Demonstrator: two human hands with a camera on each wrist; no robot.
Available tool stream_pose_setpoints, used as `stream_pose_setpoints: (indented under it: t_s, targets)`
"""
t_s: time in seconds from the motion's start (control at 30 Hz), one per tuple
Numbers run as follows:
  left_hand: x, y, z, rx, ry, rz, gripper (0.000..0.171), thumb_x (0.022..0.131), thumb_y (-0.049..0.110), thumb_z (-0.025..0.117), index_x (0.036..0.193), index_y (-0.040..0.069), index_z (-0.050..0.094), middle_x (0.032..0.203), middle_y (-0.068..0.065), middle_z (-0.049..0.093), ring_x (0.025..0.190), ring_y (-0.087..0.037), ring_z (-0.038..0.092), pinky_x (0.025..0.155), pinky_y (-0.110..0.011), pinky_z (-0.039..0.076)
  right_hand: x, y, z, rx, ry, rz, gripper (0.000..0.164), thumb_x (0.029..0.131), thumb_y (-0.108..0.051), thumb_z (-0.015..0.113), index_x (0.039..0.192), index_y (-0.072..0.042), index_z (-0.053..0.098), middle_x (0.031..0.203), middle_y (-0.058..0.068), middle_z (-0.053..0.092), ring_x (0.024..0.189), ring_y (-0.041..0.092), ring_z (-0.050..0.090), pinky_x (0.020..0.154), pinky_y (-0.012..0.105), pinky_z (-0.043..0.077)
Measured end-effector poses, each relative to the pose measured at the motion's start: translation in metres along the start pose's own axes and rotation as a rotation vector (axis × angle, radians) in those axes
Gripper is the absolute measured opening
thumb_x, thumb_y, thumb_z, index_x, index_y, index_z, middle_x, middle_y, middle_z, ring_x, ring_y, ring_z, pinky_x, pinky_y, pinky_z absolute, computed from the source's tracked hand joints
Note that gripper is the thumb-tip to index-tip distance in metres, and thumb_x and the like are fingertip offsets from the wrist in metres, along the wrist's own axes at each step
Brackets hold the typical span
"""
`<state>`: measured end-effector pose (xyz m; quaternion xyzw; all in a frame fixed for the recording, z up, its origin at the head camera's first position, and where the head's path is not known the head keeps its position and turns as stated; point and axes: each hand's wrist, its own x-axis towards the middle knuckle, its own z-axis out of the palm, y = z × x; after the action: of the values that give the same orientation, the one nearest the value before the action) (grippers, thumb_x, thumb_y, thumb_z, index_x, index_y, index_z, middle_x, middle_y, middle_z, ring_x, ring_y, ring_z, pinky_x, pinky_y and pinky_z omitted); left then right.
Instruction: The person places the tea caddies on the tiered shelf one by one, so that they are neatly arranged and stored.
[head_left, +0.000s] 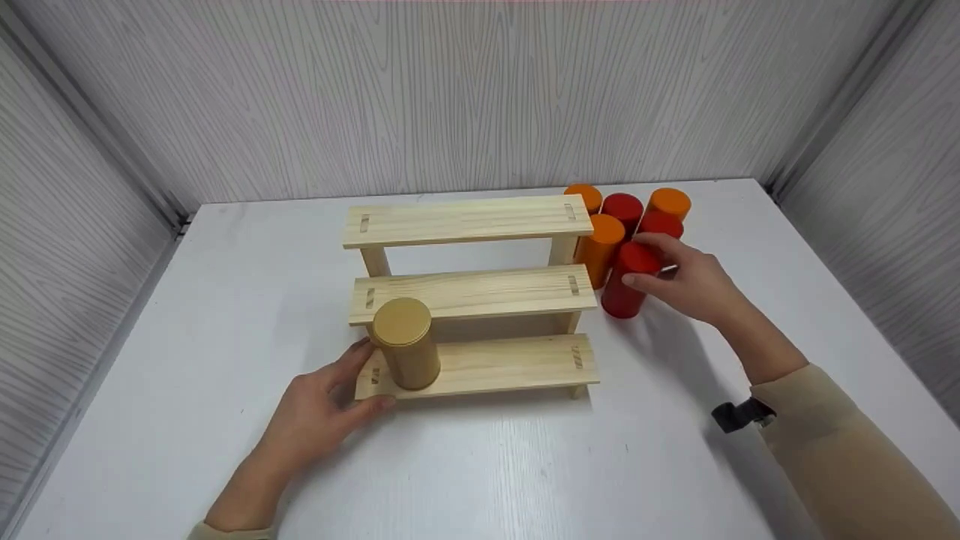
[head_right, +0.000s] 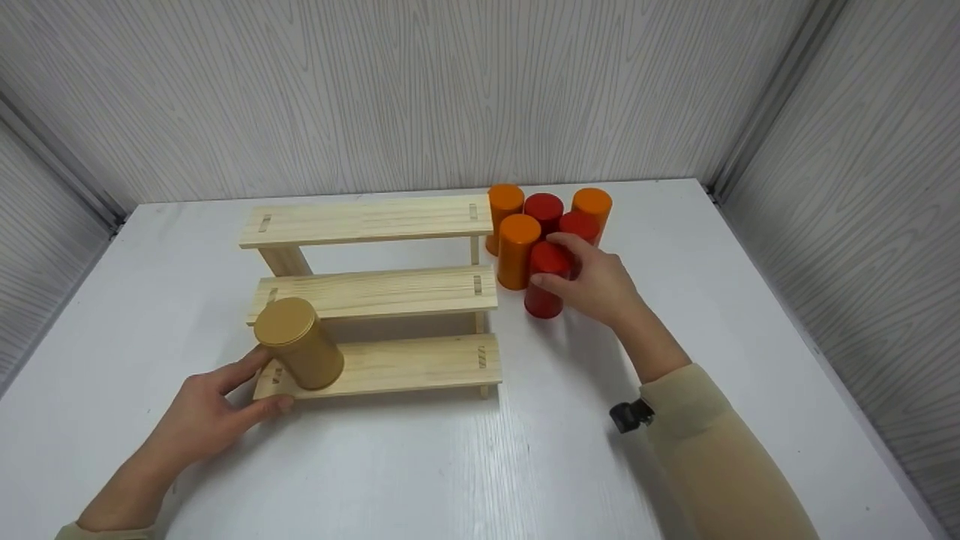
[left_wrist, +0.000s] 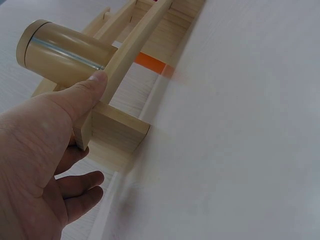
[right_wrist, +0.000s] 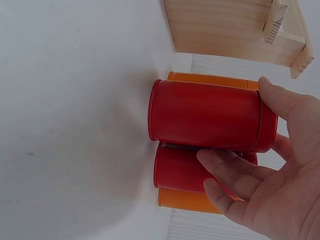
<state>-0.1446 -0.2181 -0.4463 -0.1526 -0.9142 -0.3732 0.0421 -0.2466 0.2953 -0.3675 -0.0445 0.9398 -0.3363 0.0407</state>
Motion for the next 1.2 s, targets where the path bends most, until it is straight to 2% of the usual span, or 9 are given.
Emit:
stream_pose_setpoints:
  t_s: [0.13,0.4,0.67,0.8,1.03,1.2]
  targets:
    - [0.000,0.000,0.001,-0.005,0.018,0.016,0.081,0.087,0.047,0.088,0.156,0.022,0.056,0.154,-0.005,0.055,0.139,-0.032,0.057,0.115,-0.055,0.047,-0.003,-0.001,0.000,0.001,0.013,-0.016,0.071,0.098,-0.044,0.076,0.159,-0.018,0.048,0.144,0.020,0.059,0.118,0.038,0.064,0.094,0.049,0.060]
    - [0.000,-0.001,0.002,0.003,0.021,0.015,0.079,0.087,0.042,0.090,0.156,0.022,0.056,0.154,-0.004,0.055,0.138,-0.032,0.057,0.115,-0.054,0.047,-0.007,-0.004,0.000,0.004,0.008,0.005,0.071,0.096,-0.041,0.080,0.157,-0.016,0.052,0.148,0.020,0.055,0.126,0.042,0.057,0.097,0.054,0.059]
    - [0.000,0.000,0.001,0.000,0.013,0.006,0.079,0.087,0.043,0.089,0.156,0.022,0.056,0.154,-0.004,0.055,0.139,-0.032,0.056,0.115,-0.055,0.046,-0.011,-0.002,0.000,0.009,0.018,-0.028,0.069,0.094,-0.036,0.083,0.153,-0.012,0.056,0.143,0.017,0.058,0.124,0.040,0.058,0.098,0.054,0.057]
    - [0.000,-0.001,0.001,0.004,0.014,0.010,0.079,0.087,0.042,0.089,0.156,0.023,0.056,0.154,-0.005,0.055,0.139,-0.032,0.057,0.115,-0.055,0.046,-0.014,0.000,0.001,0.007,0.021,-0.048,0.068,0.094,-0.036,0.083,0.152,-0.012,0.057,0.140,0.017,0.061,0.120,0.039,0.059,0.096,0.051,0.057]
    - [0.000,0.000,0.001,-0.024,-0.012,-0.020,0.080,0.088,0.049,0.087,0.157,0.023,0.055,0.156,-0.004,0.052,0.142,-0.030,0.053,0.117,-0.055,0.044,-0.018,0.006,0.004,0.038,0.042,-0.090,0.066,0.093,-0.033,0.084,0.151,-0.014,0.059,0.137,0.014,0.064,0.117,0.035,0.060,0.097,0.047,0.054]
    - [0.000,0.000,-0.001,-0.023,-0.022,-0.033,0.082,0.088,0.052,0.085,0.158,0.023,0.054,0.158,-0.002,0.051,0.144,-0.029,0.052,0.118,-0.054,0.043,-0.021,0.008,0.005,0.069,0.039,-0.081,0.073,0.093,-0.035,0.084,0.156,-0.012,0.053,0.144,0.015,0.061,0.122,0.036,0.060,0.101,0.048,0.055]
